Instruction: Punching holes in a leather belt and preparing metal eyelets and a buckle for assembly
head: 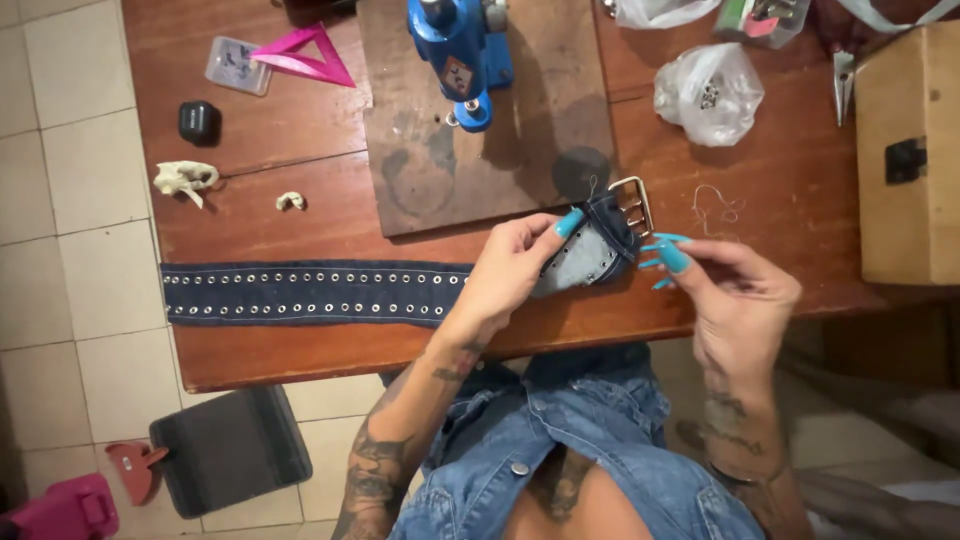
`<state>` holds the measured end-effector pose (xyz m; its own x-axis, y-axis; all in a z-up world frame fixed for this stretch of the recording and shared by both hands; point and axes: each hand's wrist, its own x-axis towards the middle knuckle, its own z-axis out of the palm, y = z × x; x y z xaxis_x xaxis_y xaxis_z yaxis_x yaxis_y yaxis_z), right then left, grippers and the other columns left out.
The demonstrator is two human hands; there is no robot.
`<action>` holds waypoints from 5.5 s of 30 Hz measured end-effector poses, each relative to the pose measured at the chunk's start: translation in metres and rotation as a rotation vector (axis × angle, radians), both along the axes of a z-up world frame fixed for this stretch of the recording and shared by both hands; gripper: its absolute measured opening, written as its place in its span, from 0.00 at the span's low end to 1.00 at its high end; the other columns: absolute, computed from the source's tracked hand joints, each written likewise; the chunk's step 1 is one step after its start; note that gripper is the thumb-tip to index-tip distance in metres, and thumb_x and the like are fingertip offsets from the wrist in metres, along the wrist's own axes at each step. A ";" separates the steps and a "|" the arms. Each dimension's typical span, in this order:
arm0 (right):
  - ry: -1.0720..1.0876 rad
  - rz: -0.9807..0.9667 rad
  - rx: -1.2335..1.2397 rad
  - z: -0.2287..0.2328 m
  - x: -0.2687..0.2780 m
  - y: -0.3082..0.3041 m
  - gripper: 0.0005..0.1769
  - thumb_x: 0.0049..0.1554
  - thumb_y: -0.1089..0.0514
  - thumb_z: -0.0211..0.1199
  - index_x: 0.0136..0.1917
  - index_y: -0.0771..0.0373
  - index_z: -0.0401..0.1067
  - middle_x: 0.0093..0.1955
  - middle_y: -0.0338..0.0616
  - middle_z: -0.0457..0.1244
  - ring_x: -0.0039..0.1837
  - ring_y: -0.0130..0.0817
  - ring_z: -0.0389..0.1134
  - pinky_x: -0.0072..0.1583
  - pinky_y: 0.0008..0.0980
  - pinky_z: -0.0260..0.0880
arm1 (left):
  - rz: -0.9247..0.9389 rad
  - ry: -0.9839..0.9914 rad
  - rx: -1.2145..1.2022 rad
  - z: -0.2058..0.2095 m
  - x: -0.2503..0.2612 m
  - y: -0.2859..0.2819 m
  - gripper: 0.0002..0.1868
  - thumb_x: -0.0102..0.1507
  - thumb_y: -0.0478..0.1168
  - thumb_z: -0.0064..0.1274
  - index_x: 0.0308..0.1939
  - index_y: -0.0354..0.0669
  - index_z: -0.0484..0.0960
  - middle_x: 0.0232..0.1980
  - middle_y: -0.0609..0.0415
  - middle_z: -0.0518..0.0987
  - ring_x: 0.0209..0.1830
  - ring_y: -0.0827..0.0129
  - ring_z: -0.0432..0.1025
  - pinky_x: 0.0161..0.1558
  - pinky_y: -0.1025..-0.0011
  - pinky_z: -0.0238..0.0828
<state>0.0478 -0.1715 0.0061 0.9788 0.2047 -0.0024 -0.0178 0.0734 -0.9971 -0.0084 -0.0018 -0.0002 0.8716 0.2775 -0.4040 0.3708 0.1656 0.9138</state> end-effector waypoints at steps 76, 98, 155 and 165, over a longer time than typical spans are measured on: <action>-0.609 0.087 -0.210 -0.028 -0.005 0.027 0.03 0.50 0.73 0.61 0.38 0.77 0.69 0.44 0.56 0.58 0.60 0.59 0.59 0.59 0.44 0.62 | 0.084 -0.076 -0.654 -0.035 -0.012 -0.031 0.10 0.60 0.41 0.43 0.33 0.40 0.77 0.21 0.59 0.75 0.19 0.83 0.69 0.21 0.86 0.66; -0.952 0.048 -0.228 -0.029 -0.021 0.028 0.03 0.46 0.74 0.63 0.37 0.77 0.71 0.42 0.55 0.63 0.51 0.56 0.64 0.58 0.43 0.63 | 0.161 -0.101 -0.438 -0.033 -0.018 -0.033 0.13 0.58 0.43 0.48 0.21 0.43 0.75 0.12 0.60 0.67 0.10 0.85 0.61 0.12 0.91 0.56; -1.218 0.664 -0.531 -0.022 0.043 0.035 0.08 0.53 0.54 0.53 0.41 0.58 0.70 0.36 0.39 0.61 0.39 0.40 0.63 0.38 0.35 0.64 | -0.127 -0.432 0.108 -0.009 -0.037 0.009 0.11 0.64 0.40 0.35 0.39 0.37 0.70 0.34 0.49 0.70 0.39 0.72 0.62 0.45 0.63 0.63; -0.281 0.822 -0.245 -0.010 0.032 0.035 0.13 0.57 0.58 0.49 0.32 0.63 0.65 0.27 0.34 0.52 0.32 0.21 0.51 0.35 0.22 0.57 | -0.063 -0.414 0.055 -0.005 -0.038 0.009 0.12 0.64 0.44 0.34 0.35 0.42 0.69 0.31 0.52 0.68 0.36 0.72 0.61 0.42 0.67 0.62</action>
